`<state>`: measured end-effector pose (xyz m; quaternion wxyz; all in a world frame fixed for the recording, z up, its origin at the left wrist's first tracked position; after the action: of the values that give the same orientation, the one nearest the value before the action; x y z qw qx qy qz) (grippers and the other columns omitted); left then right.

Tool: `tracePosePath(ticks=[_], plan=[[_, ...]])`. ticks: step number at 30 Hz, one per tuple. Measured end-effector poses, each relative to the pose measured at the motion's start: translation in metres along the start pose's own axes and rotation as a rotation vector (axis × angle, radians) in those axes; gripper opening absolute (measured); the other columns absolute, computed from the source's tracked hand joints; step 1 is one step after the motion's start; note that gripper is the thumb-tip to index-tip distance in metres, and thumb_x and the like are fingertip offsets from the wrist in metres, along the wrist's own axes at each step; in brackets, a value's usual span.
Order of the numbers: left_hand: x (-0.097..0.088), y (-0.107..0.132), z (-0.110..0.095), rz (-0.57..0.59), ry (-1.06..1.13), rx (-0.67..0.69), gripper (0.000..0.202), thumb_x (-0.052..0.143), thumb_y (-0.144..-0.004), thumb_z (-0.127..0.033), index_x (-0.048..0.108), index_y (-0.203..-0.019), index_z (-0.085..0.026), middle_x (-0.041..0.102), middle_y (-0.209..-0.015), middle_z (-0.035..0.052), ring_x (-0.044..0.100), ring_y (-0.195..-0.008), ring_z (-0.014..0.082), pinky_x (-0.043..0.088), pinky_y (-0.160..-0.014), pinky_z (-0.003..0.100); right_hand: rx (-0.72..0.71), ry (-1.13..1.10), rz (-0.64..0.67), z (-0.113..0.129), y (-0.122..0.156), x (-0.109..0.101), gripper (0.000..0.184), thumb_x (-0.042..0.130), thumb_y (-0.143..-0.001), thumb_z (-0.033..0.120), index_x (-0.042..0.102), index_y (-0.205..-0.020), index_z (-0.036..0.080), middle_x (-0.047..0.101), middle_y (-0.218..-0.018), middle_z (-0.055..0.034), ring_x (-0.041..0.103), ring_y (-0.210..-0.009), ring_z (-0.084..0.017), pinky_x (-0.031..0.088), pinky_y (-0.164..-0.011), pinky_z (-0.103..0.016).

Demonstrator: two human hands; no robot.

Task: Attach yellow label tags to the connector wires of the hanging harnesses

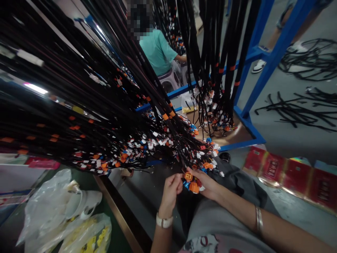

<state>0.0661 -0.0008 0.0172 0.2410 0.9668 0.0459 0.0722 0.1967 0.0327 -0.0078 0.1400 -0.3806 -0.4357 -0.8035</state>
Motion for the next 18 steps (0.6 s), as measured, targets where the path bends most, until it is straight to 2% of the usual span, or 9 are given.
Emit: tracePosePath(ticks=[5,7,9,11,14,18], plan=[[-0.0004,-0.0017,0.0025,-0.019,0.001,-0.020,0.052,0.060,-0.068,-0.059,0.064,-0.081,-0.009,0.031,-0.046,-0.0077,0.020,-0.042,0.0029,0.013,-0.041,0.019,0.005,-0.011,0.013,-0.0006,-0.0018,-0.0034,0.016,0.068,-0.074,0.030,0.062,-0.071,0.016,0.066,-0.062,0.0005,0.060,-0.052,-0.010,0.048,-0.052,-0.021],[0.0006,-0.0012,0.0016,-0.027,-0.069,0.004,0.048,0.063,-0.067,-0.056,0.065,-0.080,-0.009,0.039,-0.048,-0.0053,0.025,-0.043,0.0036,0.019,-0.041,0.019,-0.008,0.006,0.013,-0.0007,-0.0017,-0.0028,0.017,0.069,-0.073,0.031,0.062,-0.071,0.015,0.066,-0.063,0.0001,0.061,-0.053,-0.011,0.048,-0.052,-0.021],[0.0017,-0.0001,-0.0002,-0.029,-0.165,0.073,0.042,0.065,-0.068,-0.051,0.067,-0.080,-0.010,0.052,-0.058,0.0004,0.037,-0.049,0.0062,0.028,-0.046,0.019,-0.038,0.030,0.002,-0.0008,-0.0011,-0.0010,0.017,0.071,-0.072,0.030,0.063,-0.071,0.015,0.066,-0.062,0.0000,0.060,-0.051,-0.010,0.048,-0.051,-0.020],[0.0023,0.0008,-0.0014,-0.041,-0.235,0.135,0.039,0.064,-0.070,-0.047,0.068,-0.080,-0.010,0.060,-0.067,0.0044,0.044,-0.057,0.0093,0.034,-0.052,0.020,-0.073,0.057,-0.016,-0.0016,-0.0010,0.0010,0.017,0.073,-0.069,0.028,0.064,-0.073,0.014,0.066,-0.061,-0.0001,0.059,-0.050,-0.010,0.047,-0.049,-0.019],[0.0013,0.0005,-0.0006,-0.063,-0.252,0.125,0.040,0.062,-0.071,-0.050,0.067,-0.076,-0.010,0.057,-0.062,0.0028,0.040,-0.052,0.0077,0.031,-0.049,0.020,-0.111,0.063,-0.027,-0.0036,-0.0027,0.0017,0.017,0.073,-0.070,0.028,0.065,-0.076,0.014,0.067,-0.062,0.0000,0.060,-0.051,-0.010,0.048,-0.050,-0.019],[-0.0053,-0.0028,0.0013,-0.070,-0.106,0.004,0.055,0.055,-0.071,-0.062,0.066,-0.076,-0.008,0.040,-0.044,-0.0048,0.024,-0.039,0.0037,0.016,-0.040,0.020,-0.071,-0.003,-0.020,-0.0032,-0.0037,-0.0004,0.031,0.060,-0.078,0.045,0.065,-0.085,0.015,0.069,-0.068,-0.0032,0.064,-0.058,-0.014,0.052,-0.059,-0.025]])
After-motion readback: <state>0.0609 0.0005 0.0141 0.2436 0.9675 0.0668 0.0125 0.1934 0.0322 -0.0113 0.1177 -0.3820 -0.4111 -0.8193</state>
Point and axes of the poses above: each hand's wrist, its own y-axis away from the middle knuckle, its own x-axis out of the palm, z = x × y, the point moved 1 cm from there along -y, towards the middle knuckle
